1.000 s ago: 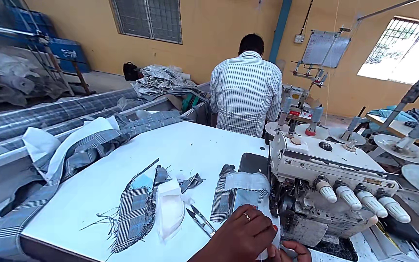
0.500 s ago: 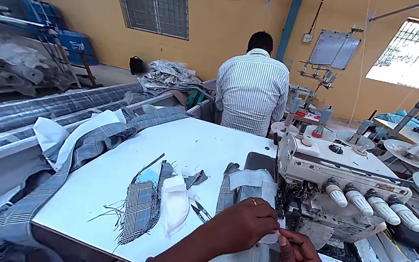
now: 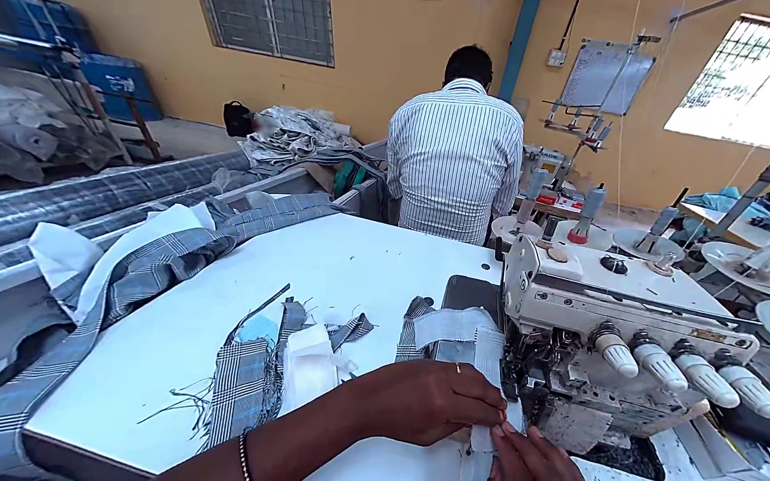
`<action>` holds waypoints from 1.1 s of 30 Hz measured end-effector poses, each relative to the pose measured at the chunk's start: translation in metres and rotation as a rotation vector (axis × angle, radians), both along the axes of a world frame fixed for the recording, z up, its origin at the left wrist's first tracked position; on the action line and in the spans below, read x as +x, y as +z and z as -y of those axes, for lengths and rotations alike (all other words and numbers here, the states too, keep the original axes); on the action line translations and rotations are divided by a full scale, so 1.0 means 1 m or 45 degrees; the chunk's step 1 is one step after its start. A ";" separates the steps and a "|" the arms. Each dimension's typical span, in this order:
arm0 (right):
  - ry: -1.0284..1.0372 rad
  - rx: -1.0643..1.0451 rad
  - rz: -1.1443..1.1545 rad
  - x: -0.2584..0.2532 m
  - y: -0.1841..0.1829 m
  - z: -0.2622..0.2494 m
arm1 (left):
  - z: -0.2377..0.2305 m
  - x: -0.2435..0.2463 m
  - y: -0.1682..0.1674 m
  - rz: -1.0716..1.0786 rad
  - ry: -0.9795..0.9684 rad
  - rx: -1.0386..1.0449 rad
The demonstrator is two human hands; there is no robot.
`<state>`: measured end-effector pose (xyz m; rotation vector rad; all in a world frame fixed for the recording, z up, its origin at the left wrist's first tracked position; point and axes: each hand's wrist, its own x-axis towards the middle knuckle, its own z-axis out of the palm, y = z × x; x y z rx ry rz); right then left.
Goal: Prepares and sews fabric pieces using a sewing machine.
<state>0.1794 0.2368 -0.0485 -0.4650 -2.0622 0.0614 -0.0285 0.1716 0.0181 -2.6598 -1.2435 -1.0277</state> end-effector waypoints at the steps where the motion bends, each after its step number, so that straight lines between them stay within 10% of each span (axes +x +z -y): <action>1: -0.012 -0.003 0.004 0.000 0.000 0.001 | -0.001 -0.001 0.001 -0.011 -0.005 -0.004; 21: -0.026 0.040 0.027 -0.003 0.000 -0.012 | -0.004 -0.006 0.009 -0.117 0.057 -0.020; 33: 0.011 0.015 -0.005 0.001 0.011 -0.016 | 0.006 0.035 -0.008 -0.152 0.602 0.155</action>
